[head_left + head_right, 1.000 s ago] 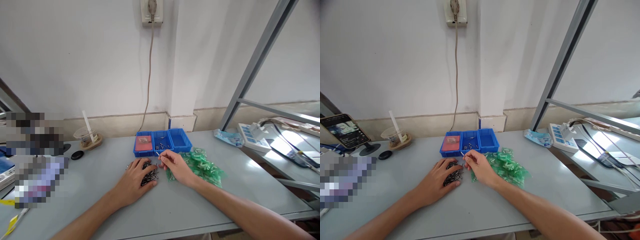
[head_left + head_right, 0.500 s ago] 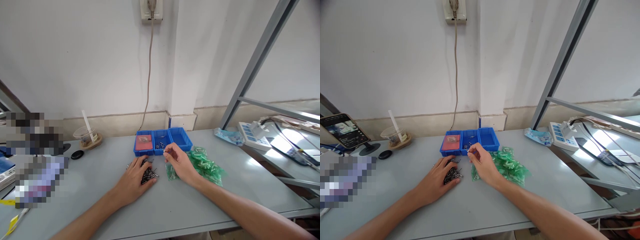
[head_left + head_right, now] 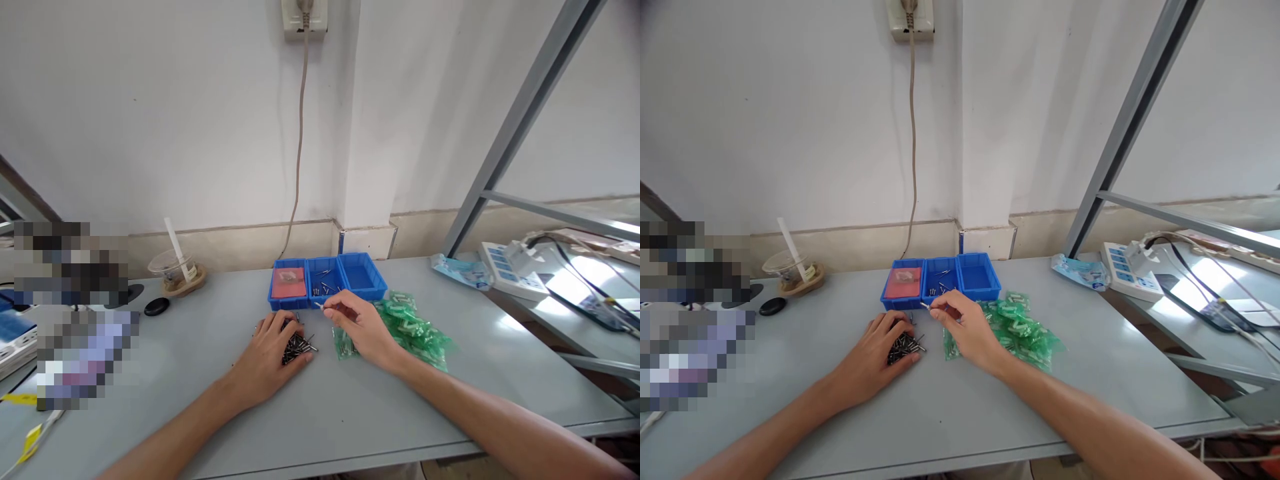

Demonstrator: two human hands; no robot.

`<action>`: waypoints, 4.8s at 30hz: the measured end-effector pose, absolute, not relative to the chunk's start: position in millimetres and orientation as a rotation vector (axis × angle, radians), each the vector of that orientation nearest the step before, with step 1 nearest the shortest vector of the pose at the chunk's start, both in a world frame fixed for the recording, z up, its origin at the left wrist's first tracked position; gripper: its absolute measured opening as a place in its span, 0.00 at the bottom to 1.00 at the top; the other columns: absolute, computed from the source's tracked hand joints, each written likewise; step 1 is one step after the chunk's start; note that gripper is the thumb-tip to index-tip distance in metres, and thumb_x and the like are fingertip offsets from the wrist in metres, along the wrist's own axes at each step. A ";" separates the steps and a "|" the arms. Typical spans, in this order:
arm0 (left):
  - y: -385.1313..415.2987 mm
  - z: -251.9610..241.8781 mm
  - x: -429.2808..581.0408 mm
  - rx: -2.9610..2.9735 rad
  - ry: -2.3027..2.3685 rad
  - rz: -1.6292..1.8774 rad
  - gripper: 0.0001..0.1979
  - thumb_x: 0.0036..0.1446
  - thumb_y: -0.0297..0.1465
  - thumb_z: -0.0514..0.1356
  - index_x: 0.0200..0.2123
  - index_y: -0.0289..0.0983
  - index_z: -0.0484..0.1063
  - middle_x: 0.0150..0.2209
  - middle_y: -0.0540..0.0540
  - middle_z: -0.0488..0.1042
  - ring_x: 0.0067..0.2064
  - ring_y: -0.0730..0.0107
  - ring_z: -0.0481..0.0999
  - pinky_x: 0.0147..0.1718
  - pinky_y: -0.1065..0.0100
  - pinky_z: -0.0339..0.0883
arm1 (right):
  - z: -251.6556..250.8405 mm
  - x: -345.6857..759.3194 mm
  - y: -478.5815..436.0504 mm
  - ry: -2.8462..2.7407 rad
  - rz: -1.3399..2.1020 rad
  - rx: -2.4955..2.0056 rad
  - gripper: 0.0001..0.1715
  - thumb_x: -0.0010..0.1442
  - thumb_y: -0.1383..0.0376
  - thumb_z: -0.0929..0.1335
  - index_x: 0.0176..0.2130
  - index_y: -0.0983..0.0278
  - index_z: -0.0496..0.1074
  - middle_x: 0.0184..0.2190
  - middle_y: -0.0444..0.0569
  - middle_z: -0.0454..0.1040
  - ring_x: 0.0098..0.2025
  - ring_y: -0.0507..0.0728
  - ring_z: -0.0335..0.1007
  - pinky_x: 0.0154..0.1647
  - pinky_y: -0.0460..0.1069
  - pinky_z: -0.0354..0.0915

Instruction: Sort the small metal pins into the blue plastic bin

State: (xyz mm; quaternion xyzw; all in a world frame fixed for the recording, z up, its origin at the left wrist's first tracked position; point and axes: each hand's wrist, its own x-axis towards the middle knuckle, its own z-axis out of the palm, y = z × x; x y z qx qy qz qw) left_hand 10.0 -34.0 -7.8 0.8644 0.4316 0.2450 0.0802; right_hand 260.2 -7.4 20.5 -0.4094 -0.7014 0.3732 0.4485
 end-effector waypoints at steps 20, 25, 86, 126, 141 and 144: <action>-32.7 -6.6 9.7 2.579 1.267 0.709 0.21 0.72 0.43 0.60 0.63 0.45 0.65 0.59 0.43 0.72 0.59 0.50 0.69 0.57 0.49 0.67 | 23.3 259.6 -4.8 -1.520 1.324 -0.939 0.22 0.69 0.46 0.68 0.43 0.61 0.78 0.33 0.44 0.71 0.27 0.52 0.66 0.32 0.50 0.69; -32.6 -6.3 9.4 2.579 1.285 0.696 0.23 0.71 0.44 0.61 0.65 0.46 0.65 0.59 0.43 0.72 0.59 0.50 0.69 0.56 0.50 0.67 | 18.4 258.5 -6.1 -1.611 1.121 -0.999 0.15 0.69 0.51 0.70 0.44 0.59 0.77 0.34 0.44 0.72 0.33 0.54 0.67 0.34 0.50 0.69; -27.3 -6.8 6.0 2.625 1.152 0.706 0.05 0.73 0.35 0.59 0.46 0.42 0.72 0.45 0.47 0.76 0.46 0.59 0.74 0.45 0.59 0.66 | 22.1 259.2 -3.2 -1.181 1.396 -1.005 0.20 0.67 0.58 0.66 0.26 0.60 0.58 0.21 0.39 0.59 0.23 0.50 0.50 0.26 0.47 0.53; -28.9 -4.4 5.0 2.604 1.164 0.660 0.06 0.75 0.37 0.57 0.49 0.43 0.71 0.47 0.47 0.75 0.48 0.58 0.73 0.47 0.57 0.63 | 24.6 261.4 -2.4 -1.073 1.619 -0.927 0.22 0.62 0.49 0.76 0.32 0.63 0.71 0.30 0.41 0.66 0.25 0.47 0.55 0.24 0.45 0.58; -28.7 -5.0 5.7 2.623 1.233 0.671 0.07 0.74 0.37 0.58 0.49 0.42 0.71 0.47 0.47 0.75 0.48 0.58 0.73 0.48 0.57 0.63 | 24.8 258.2 -4.8 -1.499 1.321 -1.049 0.20 0.71 0.48 0.67 0.50 0.58 0.74 0.33 0.44 0.75 0.24 0.51 0.62 0.25 0.48 0.62; -29.2 -5.9 6.4 2.586 1.273 0.694 0.08 0.73 0.38 0.59 0.50 0.42 0.71 0.48 0.46 0.75 0.48 0.57 0.73 0.47 0.57 0.63 | 18.5 257.2 -10.0 -1.919 0.917 -1.063 0.13 0.73 0.55 0.66 0.42 0.59 0.76 0.34 0.46 0.75 0.34 0.56 0.68 0.36 0.52 0.66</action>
